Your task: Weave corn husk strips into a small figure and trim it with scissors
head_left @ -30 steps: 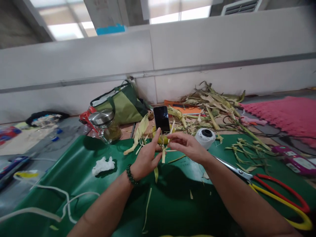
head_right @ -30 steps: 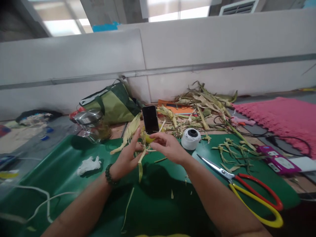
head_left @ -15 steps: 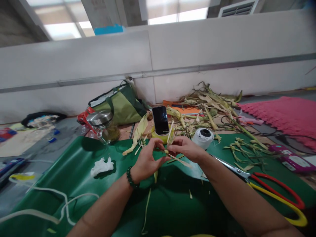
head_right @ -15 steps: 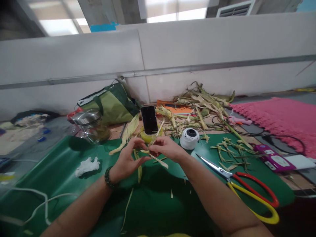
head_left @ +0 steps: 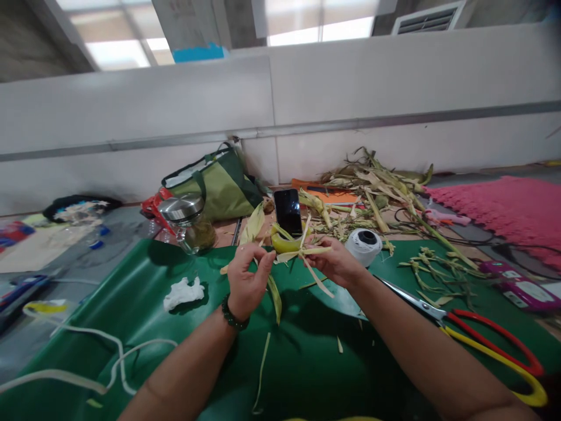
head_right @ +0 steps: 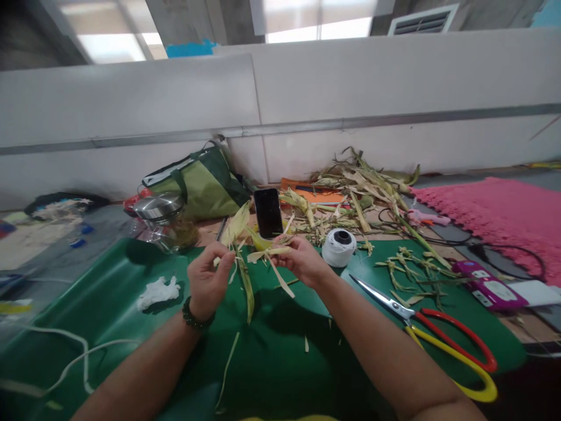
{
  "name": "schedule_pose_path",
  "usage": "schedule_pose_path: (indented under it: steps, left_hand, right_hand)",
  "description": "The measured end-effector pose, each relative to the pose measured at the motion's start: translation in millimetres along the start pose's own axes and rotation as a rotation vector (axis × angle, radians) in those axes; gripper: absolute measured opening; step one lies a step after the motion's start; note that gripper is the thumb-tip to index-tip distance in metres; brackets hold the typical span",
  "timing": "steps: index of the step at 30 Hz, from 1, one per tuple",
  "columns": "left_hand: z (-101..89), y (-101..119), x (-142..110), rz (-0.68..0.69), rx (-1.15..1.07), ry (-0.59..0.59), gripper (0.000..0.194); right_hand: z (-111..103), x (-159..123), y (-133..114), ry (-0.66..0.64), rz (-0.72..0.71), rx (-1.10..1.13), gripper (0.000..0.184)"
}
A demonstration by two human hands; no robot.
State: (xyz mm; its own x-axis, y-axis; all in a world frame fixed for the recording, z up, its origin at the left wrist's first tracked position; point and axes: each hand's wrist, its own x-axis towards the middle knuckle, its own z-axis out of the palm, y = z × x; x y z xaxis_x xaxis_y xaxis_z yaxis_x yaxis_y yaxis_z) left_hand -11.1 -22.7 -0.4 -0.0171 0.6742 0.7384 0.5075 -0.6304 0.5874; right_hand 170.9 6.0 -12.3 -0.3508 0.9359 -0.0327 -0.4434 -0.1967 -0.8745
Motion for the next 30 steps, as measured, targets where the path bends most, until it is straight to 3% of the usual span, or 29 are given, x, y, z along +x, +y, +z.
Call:
schedule_pose_path:
  steps: [5, 7, 12, 15, 18, 20, 21, 24, 26, 28, 30]
  left_hand:
    - [8.1, -4.3, -0.8, -0.063, -0.015, -0.335, 0.035]
    - [8.7, -2.8, -0.4, -0.085, -0.037, -0.368, 0.041]
    - [-2.2, 0.5, 6.3, 0.052, 0.176, -0.217, 0.057]
    - [-5.2, -0.7, 8.2, 0.141, 0.154, -0.376, 0.032]
    - [-4.3, -1.3, 7.3, 0.106, 0.021, -0.521, 0.027]
    - [-4.0, -0.8, 7.1, -0.008, -0.088, -0.535, 0.026]
    - [-4.2, -0.4, 7.4, -0.084, -0.134, -0.54, 0.024]
    - [-5.1, 0.7, 9.3, -0.281, -0.194, -0.607, 0.021]
    - [-4.9, 1.4, 10.3, -0.322, -0.182, -0.671, 0.022]
    - [-4.0, 2.4, 10.9, -0.302, -0.166, -0.703, 0.026]
    - [-3.1, 3.7, 11.4, -0.26, -0.154, -0.719, 0.031]
  right_hand:
    - [6.1, 1.2, 6.7, 0.008, 0.104, 0.15, 0.031]
    - [9.7, 1.1, 10.7, 0.022, 0.145, 0.172, 0.03]
    - [14.5, -0.9, 16.9, 0.009, 0.202, 0.187, 0.03]
    - [14.7, -1.0, 21.0, -0.025, 0.186, 0.156, 0.033]
    - [12.8, 0.5, 23.6, -0.039, 0.198, 0.053, 0.036]
    - [9.4, 0.4, 20.2, 0.024, 0.112, -0.095, 0.038]
    - [7.1, -0.7, 16.5, 0.084, 0.001, -0.205, 0.037]
    - [0.4, -8.4, 0.4, 0.192, -0.477, -0.661, 0.027]
    - [-1.3, -15.0, -8.0, 0.043, -0.664, -1.043, 0.026]
    - [0.0, -20.0, -10.4, -0.153, -0.722, -1.384, 0.029]
    - [2.8, -22.6, -7.7, -0.251, -0.75, -1.619, 0.033]
